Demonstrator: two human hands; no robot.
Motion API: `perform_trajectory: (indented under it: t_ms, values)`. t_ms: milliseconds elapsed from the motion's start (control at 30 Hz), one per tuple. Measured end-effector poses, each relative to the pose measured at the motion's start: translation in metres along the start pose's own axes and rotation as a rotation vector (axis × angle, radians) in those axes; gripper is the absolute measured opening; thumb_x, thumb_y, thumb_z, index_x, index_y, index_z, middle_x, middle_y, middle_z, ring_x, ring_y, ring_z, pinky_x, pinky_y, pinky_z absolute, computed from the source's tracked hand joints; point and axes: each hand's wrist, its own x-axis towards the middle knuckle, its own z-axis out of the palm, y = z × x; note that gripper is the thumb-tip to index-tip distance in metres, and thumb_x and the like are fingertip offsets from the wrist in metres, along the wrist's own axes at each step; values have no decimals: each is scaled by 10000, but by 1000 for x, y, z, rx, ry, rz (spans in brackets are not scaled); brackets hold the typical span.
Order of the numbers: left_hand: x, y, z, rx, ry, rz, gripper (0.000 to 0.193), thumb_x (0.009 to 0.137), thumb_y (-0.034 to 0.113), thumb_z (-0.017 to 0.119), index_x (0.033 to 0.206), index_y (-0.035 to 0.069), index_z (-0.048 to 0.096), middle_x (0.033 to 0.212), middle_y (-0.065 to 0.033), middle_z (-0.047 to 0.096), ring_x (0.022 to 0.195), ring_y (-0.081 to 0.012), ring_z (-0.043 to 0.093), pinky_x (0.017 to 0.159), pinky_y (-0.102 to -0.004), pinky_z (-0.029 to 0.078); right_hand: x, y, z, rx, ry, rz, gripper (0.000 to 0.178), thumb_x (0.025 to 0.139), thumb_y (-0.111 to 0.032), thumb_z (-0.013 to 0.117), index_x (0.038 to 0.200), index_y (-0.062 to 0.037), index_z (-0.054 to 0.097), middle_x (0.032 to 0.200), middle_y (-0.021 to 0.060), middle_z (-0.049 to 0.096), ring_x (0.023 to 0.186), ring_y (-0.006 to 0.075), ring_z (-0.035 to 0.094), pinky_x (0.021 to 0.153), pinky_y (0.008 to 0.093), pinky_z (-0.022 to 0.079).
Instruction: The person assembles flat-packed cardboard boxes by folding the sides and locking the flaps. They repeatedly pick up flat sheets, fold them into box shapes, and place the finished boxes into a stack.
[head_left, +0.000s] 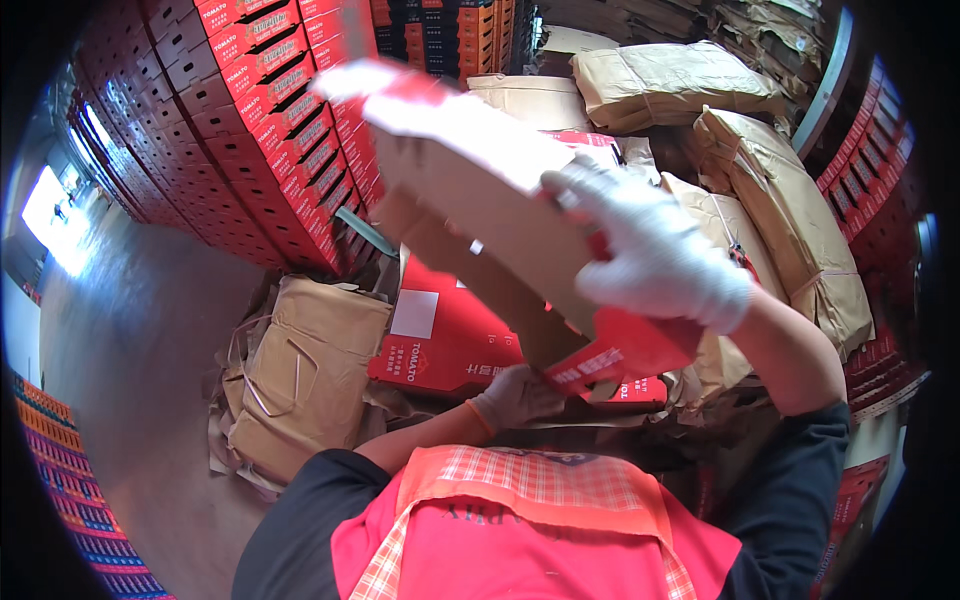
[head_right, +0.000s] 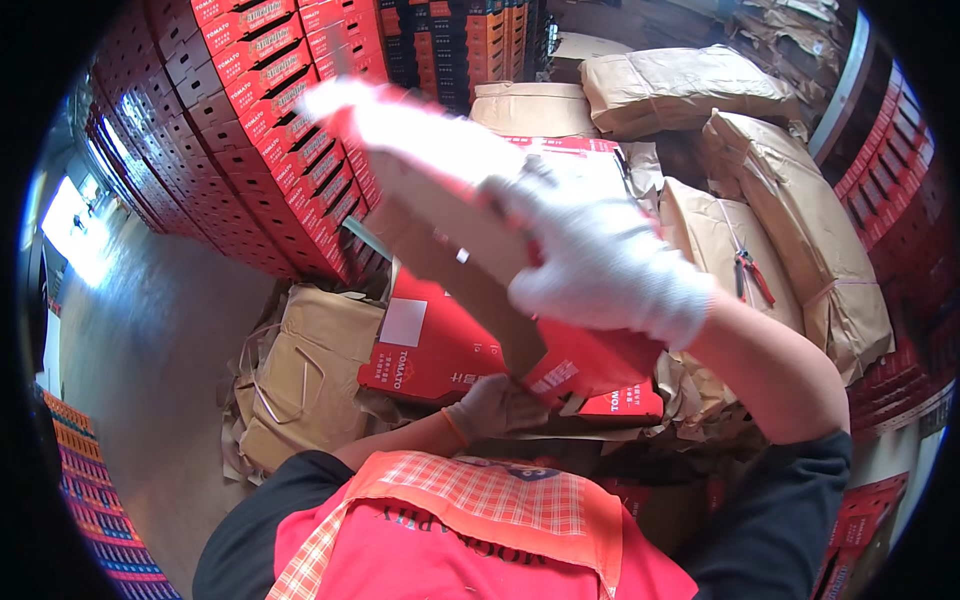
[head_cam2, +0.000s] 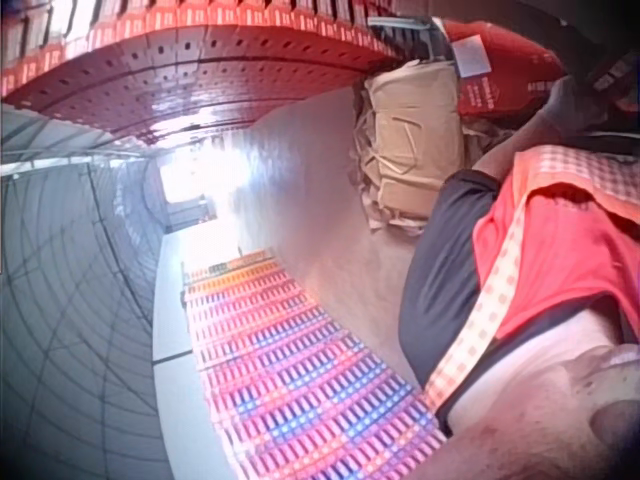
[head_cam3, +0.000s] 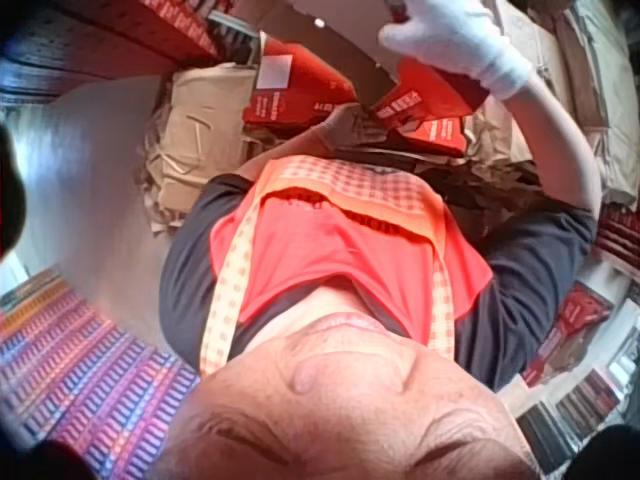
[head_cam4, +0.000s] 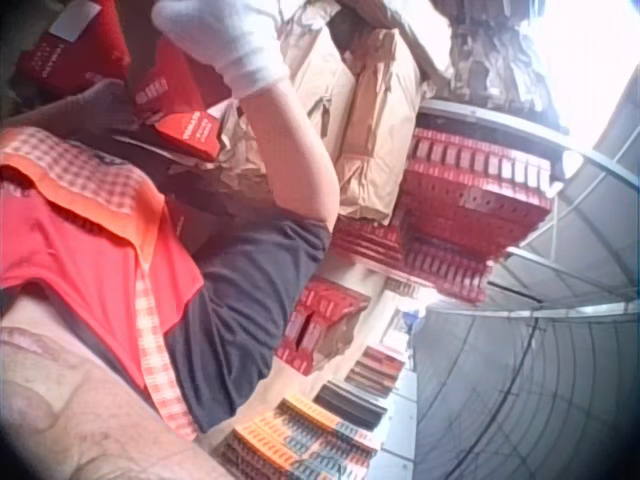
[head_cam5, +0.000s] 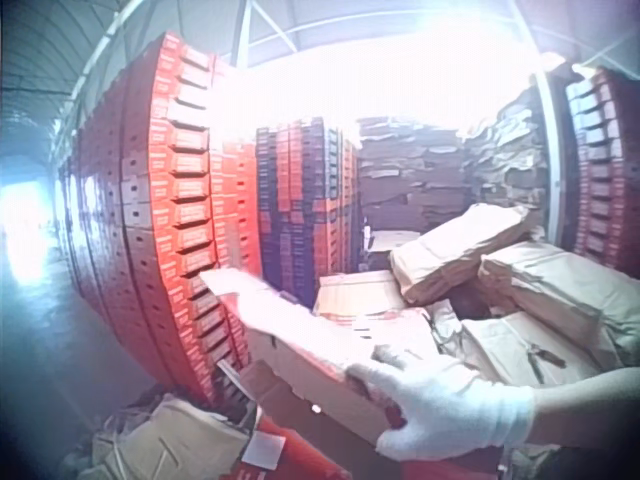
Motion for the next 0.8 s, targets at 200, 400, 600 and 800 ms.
perform_trajectory:
  t_ms: [200, 400, 600, 800]
  values:
    - [-100, 26, 65, 1691, 119, 1238, 575, 807, 327, 730, 1228, -33, 577, 1228, -261, 605, 1112, -421, 605, 982, -547, 463, 43, 25, 38, -215, 362, 114, 396, 920, -353, 633, 1182, -57, 642, 855, 208, 692, 797, 309, 699, 726, 409, 546]
    - [-129, 141, 185, 2186, 309, 1446, 947, 557, 676, 807, 1134, -44, 593, 1199, -241, 574, 1144, -387, 542, 1004, -485, 409, 30, 51, 35, 0, 326, 72, 384, 866, -333, 676, 1078, -18, 626, 1010, 239, 689, 950, 365, 678, 834, 408, 527]
    - [-120, 175, 221, 2351, 160, 1192, 867, 552, 750, 748, 1019, 23, 678, 974, -218, 685, 917, -338, 676, 809, -429, 528, -7, 61, 3, -87, 499, 236, 364, 884, -244, 690, 1154, -22, 587, 998, 229, 681, 891, 365, 691, 786, 408, 545]
    - [-114, 171, 217, 2286, 106, 1090, 819, 583, 733, 756, 851, -32, 635, 849, -209, 638, 850, -341, 644, 767, -434, 509, -5, 91, -14, -95, 279, 150, 331, 952, -304, 587, 800, -21, 667, 682, 187, 645, 687, 345, 677, 653, 420, 528]
